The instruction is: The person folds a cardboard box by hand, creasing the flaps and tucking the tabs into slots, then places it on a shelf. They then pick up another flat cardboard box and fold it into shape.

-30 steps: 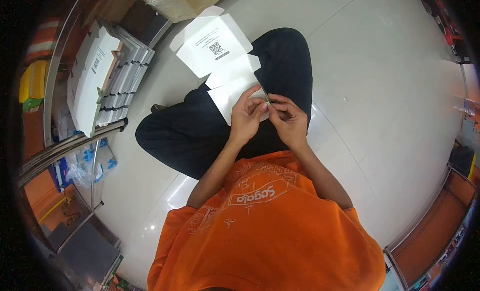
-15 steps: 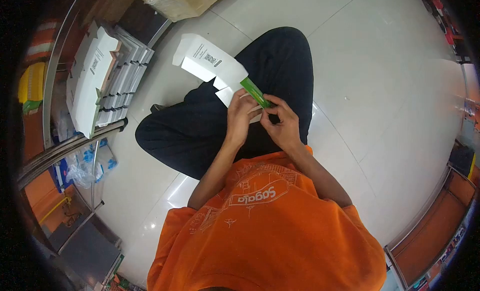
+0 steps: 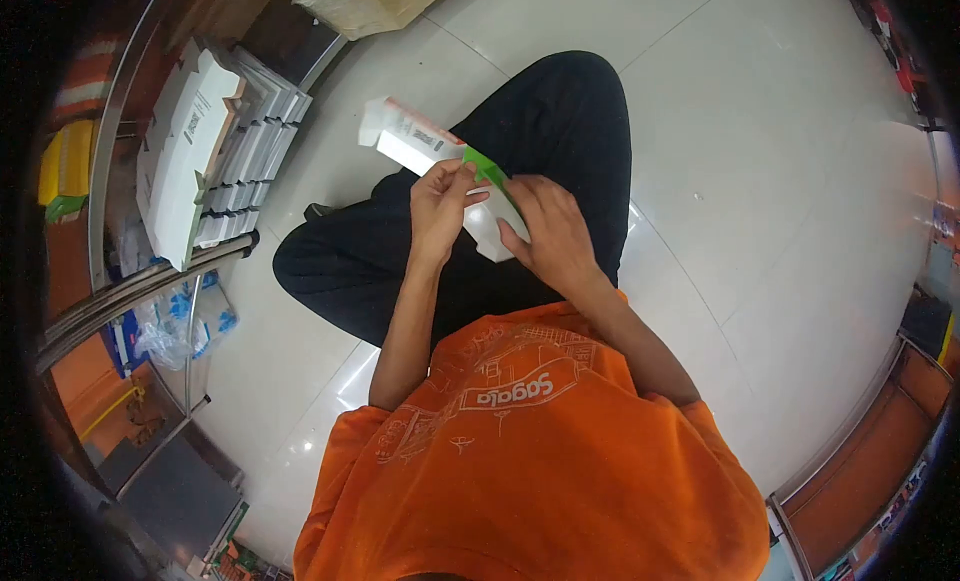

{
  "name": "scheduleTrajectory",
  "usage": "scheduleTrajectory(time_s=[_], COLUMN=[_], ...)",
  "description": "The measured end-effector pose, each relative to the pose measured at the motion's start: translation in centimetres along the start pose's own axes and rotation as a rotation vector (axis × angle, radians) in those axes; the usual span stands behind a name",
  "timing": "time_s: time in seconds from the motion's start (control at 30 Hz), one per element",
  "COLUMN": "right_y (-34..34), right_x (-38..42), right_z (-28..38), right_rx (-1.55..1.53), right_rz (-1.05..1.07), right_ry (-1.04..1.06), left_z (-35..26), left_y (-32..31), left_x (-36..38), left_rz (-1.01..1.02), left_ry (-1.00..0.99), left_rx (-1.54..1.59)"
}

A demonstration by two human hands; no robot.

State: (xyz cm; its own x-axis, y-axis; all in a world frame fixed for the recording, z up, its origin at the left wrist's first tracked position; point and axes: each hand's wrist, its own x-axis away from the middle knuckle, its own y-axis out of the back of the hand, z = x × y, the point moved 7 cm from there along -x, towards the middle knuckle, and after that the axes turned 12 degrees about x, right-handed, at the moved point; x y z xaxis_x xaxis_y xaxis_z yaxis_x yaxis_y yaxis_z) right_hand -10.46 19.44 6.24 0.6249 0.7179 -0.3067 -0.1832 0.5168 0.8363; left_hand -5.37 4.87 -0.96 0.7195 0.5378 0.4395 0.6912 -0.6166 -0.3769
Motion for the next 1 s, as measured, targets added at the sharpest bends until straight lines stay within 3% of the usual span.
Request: scheduleTrajectory(time_s=[0.07,0.13,0.2,0.3,0.4,0.53,0.73,0.83,0.9,0.93,1.0], right_y=[-1.3,-1.7,-1.4,-1.5,-2.0,-2.7,-2.6,-2.9,-3.3,-3.3,-2.7], right_x=[-0.5,-1.1,-1.5,-2.0,-1.8,-1.7,-1.7,-1.4,-1.2,-1.2,-1.3], right_z=[0.1,-0.5,-1.8,-2.5,-2.9,-3.6,-4.3,-4.5,-4.4,-4.4,-3.8], right_rx=[-0.003,-0.115,-0.261,-0.313,-0.329,-0.462,-0.572,-0.637,-0.677,-0.714,-0.700], right_rz=[0.005,0.010,0.002,-0.019,-0.030,-0.064,-0.009,-0.028,-0.044,-0.062,-0.051], right_ry=[0.006,-0.089,-0.248,-0.305,-0.334,-0.351,-0.398,-0.396,-0.396,-0.395,-0.351], left_z=[-0.1,-0.8,0.0,1.7,2.5,4.0,3.4,4.2,4.6,4.6,1.6], left_y=[-0.1,0.7,1.0,0.4,-0.6,-0.6,-1.4,-0.5,0.7,1.1,0.1], left_x=[0.2,0.0,0.4,0.8,1.4,2.0,2.6,2.7,3.1,3.4,5.0], left_rz=[0.024,0.038,0.042,0.067,0.033,0.008,0.074,0.045,-0.044,-0.041,0.078], left_ry=[-0.041,-0.151,-0.161,-0.136,-0.238,-0.217,-0.118,-0.100,-0.064,-0.064,-0.596], left_rx=[0.028,-0.131,-0.099,-0.104,-0.121,-0.130,0.190,0.055,-0.372,-0.375,-0.364])
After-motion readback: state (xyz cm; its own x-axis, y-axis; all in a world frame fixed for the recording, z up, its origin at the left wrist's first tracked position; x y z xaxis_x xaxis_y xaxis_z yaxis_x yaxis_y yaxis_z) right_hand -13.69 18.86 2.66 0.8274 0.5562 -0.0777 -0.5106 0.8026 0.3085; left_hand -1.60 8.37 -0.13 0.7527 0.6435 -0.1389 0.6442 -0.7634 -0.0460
